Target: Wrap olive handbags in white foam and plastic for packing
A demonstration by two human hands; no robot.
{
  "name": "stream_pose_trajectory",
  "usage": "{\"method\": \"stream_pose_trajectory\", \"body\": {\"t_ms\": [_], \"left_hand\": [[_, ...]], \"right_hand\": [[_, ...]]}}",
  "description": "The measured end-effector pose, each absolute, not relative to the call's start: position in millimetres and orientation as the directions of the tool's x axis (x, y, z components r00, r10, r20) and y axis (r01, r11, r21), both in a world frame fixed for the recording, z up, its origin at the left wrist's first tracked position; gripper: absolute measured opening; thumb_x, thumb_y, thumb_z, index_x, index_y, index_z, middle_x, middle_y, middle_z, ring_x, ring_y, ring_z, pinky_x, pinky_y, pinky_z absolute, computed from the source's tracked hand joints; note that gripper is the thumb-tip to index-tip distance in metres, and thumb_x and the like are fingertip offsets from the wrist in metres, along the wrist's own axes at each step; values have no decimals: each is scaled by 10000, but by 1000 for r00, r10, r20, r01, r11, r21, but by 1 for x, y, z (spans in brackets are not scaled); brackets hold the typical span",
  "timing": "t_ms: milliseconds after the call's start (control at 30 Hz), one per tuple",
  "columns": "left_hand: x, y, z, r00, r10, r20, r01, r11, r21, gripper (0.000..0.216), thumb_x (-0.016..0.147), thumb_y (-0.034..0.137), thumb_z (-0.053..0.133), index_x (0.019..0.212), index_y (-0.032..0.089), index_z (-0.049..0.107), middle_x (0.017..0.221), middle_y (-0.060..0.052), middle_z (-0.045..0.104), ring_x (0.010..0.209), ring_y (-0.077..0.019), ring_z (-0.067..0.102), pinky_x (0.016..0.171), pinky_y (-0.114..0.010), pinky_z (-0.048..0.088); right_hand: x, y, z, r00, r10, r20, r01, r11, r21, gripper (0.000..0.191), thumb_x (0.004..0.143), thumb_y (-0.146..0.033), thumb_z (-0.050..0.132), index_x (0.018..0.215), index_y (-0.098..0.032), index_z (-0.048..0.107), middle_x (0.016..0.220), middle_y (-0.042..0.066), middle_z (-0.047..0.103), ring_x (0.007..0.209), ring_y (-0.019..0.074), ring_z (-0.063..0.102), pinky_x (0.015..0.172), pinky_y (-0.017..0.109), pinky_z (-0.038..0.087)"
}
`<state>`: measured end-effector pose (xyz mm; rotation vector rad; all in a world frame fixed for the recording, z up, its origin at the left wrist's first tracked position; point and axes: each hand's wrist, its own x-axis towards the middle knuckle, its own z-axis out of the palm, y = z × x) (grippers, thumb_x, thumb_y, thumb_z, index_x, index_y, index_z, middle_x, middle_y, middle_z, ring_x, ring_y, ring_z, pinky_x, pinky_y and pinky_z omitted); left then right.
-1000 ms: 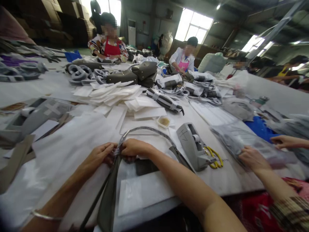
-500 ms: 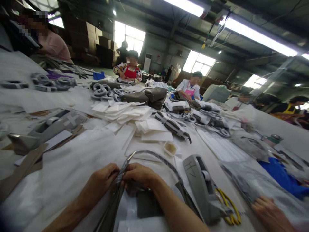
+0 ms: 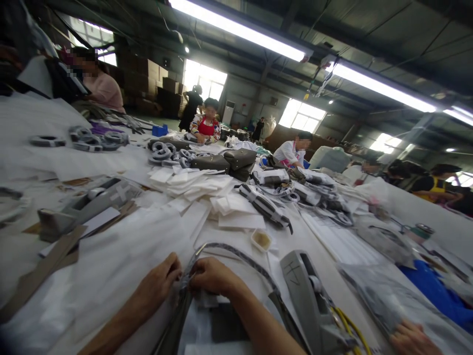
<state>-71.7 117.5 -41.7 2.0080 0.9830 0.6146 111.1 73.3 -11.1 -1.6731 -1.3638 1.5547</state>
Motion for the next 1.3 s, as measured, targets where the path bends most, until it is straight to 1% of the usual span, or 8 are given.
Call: {"method": "stream_pose_trajectory", "body": {"t_ms": [133, 367, 500, 633, 767, 933, 1100, 1300], "left_hand": [[-74, 118, -35, 644, 762, 68, 179, -236, 955, 168, 858, 360, 466, 758, 230, 429, 704, 27, 525, 693, -171, 537, 682, -276, 417], [-72, 122, -39, 648, 761, 47, -26, -39, 999, 202, 822, 394, 558, 790, 200, 512, 681, 28, 555, 672, -154, 524, 663, -273, 417], [-71, 124, -39, 619, 785, 6, -84, 60, 995, 342, 740, 498, 668, 797, 185, 544, 638, 34, 550, 626, -140, 516, 631, -264, 415], [-70, 129, -40, 572, 818, -60, -119, 155, 981, 488, 598, 592, 756, 753, 175, 557, 605, 31, 551, 561, -121, 494, 568, -248, 397], [-68, 131, -41, 537, 838, -101, -115, 191, 975, 481, 566, 560, 789, 747, 173, 570, 566, 33, 558, 523, -111, 493, 535, -234, 392], [-69, 130, -47, 471, 866, -170, -108, 248, 963, 442, 583, 505, 780, 781, 174, 565, 515, 60, 515, 457, -86, 445, 456, -194, 326], [-70, 128, -46, 435, 855, -281, -134, 370, 919, 471, 633, 511, 749, 905, 185, 545, 582, 73, 522, 432, -55, 376, 421, -164, 255], [-66, 121, -43, 405, 907, -113, -96, 165, 982, 458, 646, 490, 755, 930, 167, 601, 732, 13, 604, 507, -77, 458, 466, -187, 322]], "right_hand": [[112, 69, -2, 16, 918, -396, 442, -361, -821, 206, 626, -150, 697, 825, -167, 646, 572, -71, 545, 477, 83, 444, 465, 210, 300], [111, 64, 0, 113, 964, -242, 142, -256, -956, 377, 563, -243, 831, 834, -167, 582, 757, -36, 624, 609, 95, 523, 560, 216, 391], [107, 64, 2, 28, 967, -251, -133, -246, -960, 424, 639, -447, 851, 780, -145, 589, 681, -24, 605, 578, 91, 529, 590, 233, 428], [104, 63, 1, -173, 951, -255, -295, -297, -908, 502, 688, -507, 834, 949, -116, 657, 890, 82, 708, 799, 172, 679, 811, 332, 508], [99, 65, -8, -104, 960, -261, -260, -279, -924, 535, 544, -371, 933, 942, -126, 671, 867, 68, 726, 765, 174, 689, 766, 318, 534], [93, 69, -13, -45, 970, -238, -112, -241, -964, 472, 653, -547, 820, 774, -125, 645, 632, -8, 618, 444, 82, 523, 438, 206, 428], [95, 71, -14, -43, 964, -264, 163, -254, -953, 286, 704, -399, 757, 668, -149, 624, 532, -55, 516, 396, 46, 384, 352, 175, 285], [88, 74, -15, 42, 950, -309, 403, -299, -865, 184, 692, -335, 707, 677, -164, 641, 512, -54, 502, 411, 62, 404, 356, 173, 277]]}}
